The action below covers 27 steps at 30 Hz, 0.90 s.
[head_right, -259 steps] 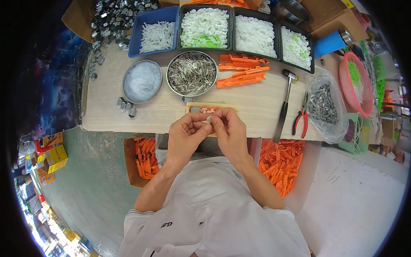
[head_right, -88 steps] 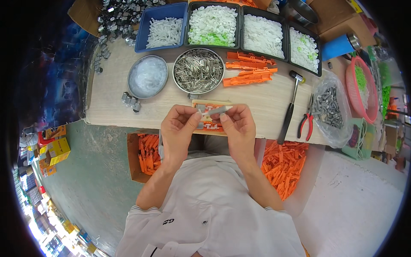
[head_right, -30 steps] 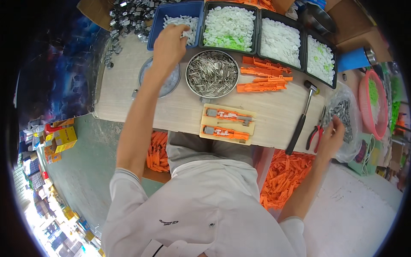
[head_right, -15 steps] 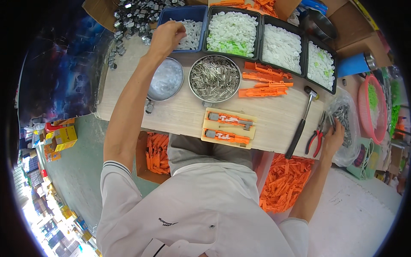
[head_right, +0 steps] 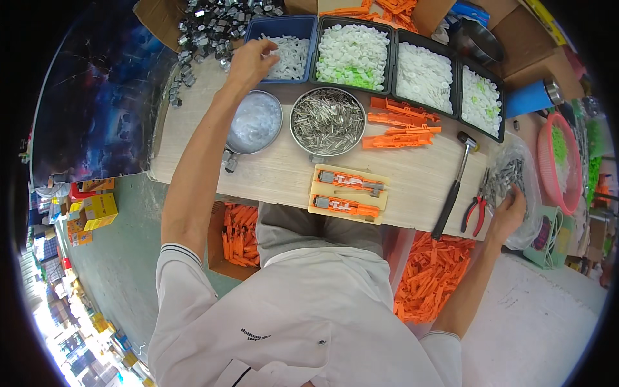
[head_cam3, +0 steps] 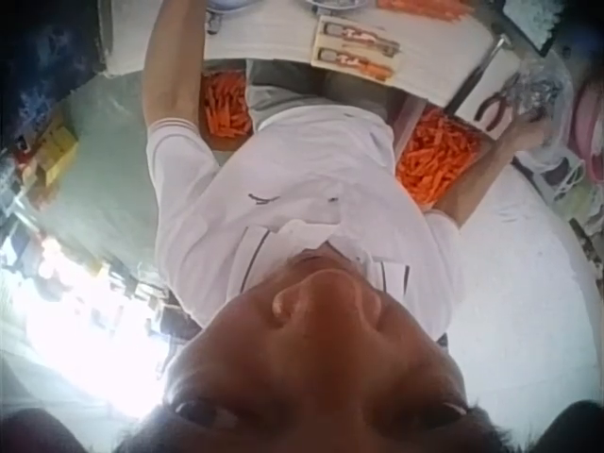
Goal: Assembling small orange plastic toy parts by inserting metal components and joining them on a factory workbench.
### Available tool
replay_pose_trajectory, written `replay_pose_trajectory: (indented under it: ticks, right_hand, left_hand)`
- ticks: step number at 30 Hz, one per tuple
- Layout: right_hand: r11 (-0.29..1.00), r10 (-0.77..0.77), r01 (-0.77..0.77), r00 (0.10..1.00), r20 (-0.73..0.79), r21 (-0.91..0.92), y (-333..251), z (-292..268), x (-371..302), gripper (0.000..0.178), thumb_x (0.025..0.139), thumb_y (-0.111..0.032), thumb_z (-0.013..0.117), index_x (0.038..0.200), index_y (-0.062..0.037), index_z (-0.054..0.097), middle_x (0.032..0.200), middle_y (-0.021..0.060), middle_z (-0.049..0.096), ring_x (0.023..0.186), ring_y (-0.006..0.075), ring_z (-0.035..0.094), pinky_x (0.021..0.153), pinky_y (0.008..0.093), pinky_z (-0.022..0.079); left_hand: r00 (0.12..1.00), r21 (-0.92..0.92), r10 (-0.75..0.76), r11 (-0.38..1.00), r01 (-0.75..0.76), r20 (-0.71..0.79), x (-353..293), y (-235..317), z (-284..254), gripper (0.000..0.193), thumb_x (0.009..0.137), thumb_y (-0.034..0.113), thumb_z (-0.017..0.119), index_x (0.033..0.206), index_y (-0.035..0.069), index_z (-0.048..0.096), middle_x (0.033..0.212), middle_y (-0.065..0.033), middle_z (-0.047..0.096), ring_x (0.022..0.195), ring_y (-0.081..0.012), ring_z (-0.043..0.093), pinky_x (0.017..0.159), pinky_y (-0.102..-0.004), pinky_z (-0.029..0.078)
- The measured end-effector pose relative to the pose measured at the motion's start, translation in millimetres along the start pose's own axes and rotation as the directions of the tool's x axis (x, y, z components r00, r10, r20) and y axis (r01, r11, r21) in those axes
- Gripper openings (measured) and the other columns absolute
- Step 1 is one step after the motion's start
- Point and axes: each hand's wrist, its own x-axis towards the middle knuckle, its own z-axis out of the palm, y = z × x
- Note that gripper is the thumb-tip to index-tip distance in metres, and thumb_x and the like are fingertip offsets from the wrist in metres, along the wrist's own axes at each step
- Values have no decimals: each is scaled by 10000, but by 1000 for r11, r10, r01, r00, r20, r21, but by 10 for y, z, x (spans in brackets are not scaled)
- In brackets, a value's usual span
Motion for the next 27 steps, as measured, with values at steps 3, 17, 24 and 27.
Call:
replay_pose_trajectory:
  ticks: [3, 17, 24, 27]
  right_hand:
    - [989, 78, -72, 996, -42, 133, -326, -138, -71, 248, 963, -52, 600, 1205, -9, 633, 1081, 137, 689, 974, 237, 662, 868, 333, 510]
    - [610, -326, -157, 843, 427, 777, -2050, -347, -762, 151, 968, 19, 573, 1111, -1, 529, 900, 19, 568, 786, 85, 575, 724, 212, 473]
    - [562, -410, -382, 642, 648, 734, -2474, -473, -758, 164, 936, 48, 595, 1083, 6, 536, 991, 69, 639, 802, 138, 627, 789, 260, 508]
    - [582, -497, -289, 613, 613, 761, -2645, -482, -789, 181, 933, 72, 565, 1104, 15, 551, 1057, 121, 642, 888, 181, 644, 838, 262, 495]
  left_hand:
    - [999, 101, 30, 994, -34, 43, -21, 118, 2, 230, 800, 192, 759, 992, 65, 741, 992, -141, 689, 904, -314, 686, 814, -399, 534]
    - [956, -406, -166, 912, 57, -240, -703, 386, -512, 120, 851, 130, 746, 923, 36, 729, 871, -101, 697, 778, -223, 656, 691, -329, 507]
    - [966, -76, 51, 994, -73, -255, -1570, 512, -571, 90, 795, 37, 744, 875, 47, 705, 882, -97, 635, 900, -313, 579, 753, -405, 481]
    - [967, -30, 78, 996, -88, -242, -1674, 511, -512, 83, 796, 44, 740, 871, 49, 705, 879, -89, 634, 890, -311, 582, 750, -408, 484]
